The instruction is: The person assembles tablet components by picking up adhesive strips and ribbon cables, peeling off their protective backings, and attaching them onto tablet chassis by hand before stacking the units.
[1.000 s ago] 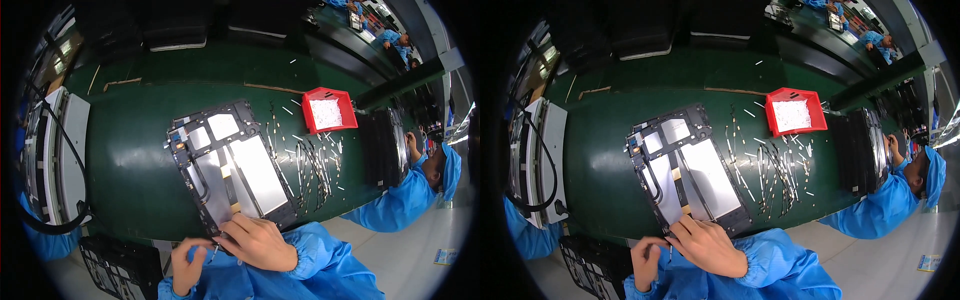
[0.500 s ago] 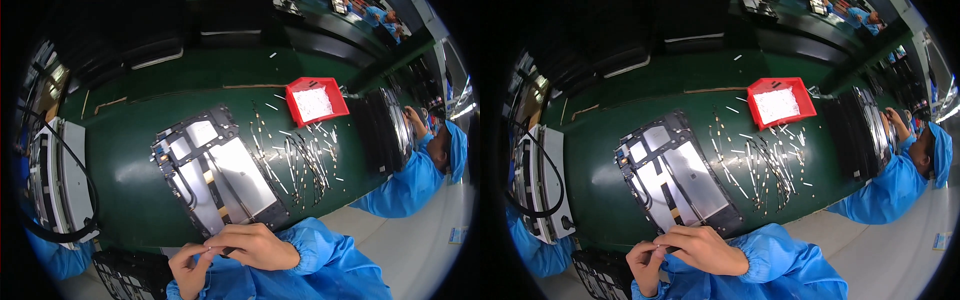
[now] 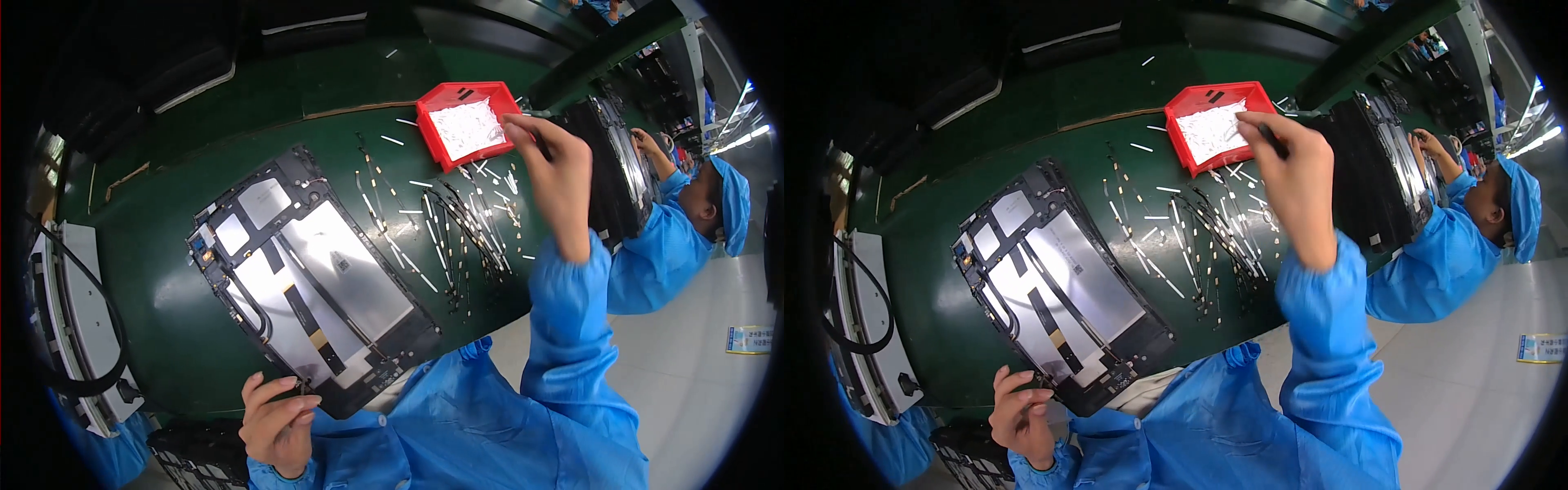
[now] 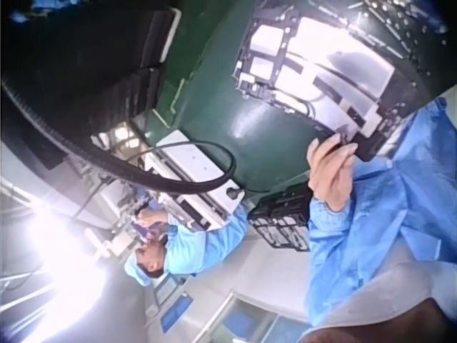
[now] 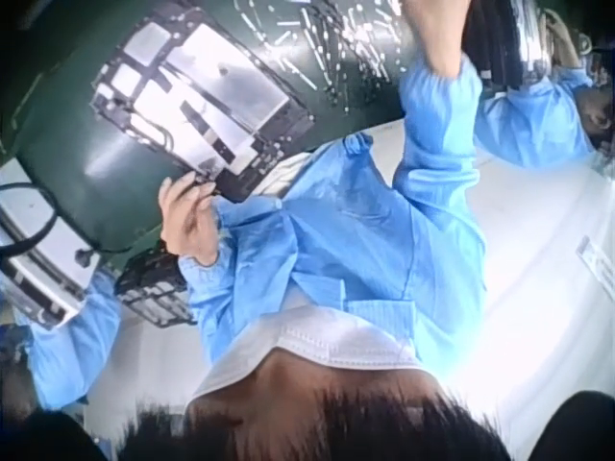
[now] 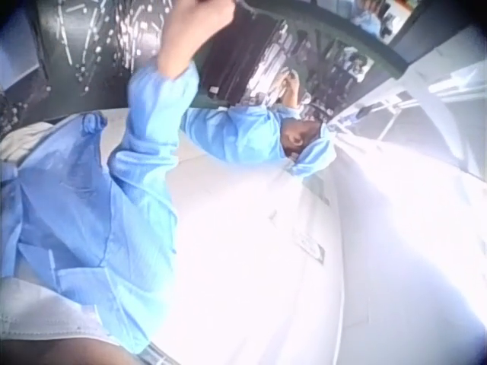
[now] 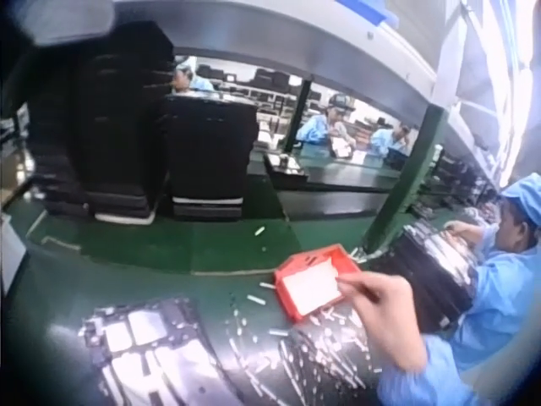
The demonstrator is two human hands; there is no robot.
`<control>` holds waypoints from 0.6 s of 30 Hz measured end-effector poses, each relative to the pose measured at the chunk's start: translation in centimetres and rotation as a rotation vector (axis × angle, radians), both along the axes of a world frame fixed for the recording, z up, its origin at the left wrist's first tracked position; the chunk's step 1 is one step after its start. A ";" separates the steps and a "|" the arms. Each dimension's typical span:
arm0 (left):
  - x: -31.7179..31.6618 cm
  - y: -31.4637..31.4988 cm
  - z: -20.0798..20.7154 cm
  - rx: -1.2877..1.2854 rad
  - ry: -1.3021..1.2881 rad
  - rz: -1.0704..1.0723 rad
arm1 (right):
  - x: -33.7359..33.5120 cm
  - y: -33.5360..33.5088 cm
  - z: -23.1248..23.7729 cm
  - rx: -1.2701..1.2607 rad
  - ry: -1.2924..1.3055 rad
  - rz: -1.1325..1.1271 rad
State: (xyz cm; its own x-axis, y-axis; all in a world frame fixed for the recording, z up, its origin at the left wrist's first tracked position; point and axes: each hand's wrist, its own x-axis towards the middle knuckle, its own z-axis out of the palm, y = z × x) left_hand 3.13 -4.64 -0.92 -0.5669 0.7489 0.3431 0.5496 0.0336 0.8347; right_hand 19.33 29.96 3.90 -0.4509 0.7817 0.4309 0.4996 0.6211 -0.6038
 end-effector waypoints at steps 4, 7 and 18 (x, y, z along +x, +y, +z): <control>-0.4 -0.4 -0.2 0.057 -0.125 0.055 | -1.3 -0.1 0.0 0.161 -0.309 0.040; -1.5 0.6 0.3 0.014 -0.148 -0.021 | -2.8 -6.9 2.0 -0.219 -0.229 0.188; -4.3 2.6 -1.6 0.031 -0.214 0.002 | -5.2 -19.3 -3.8 -0.250 -0.050 0.843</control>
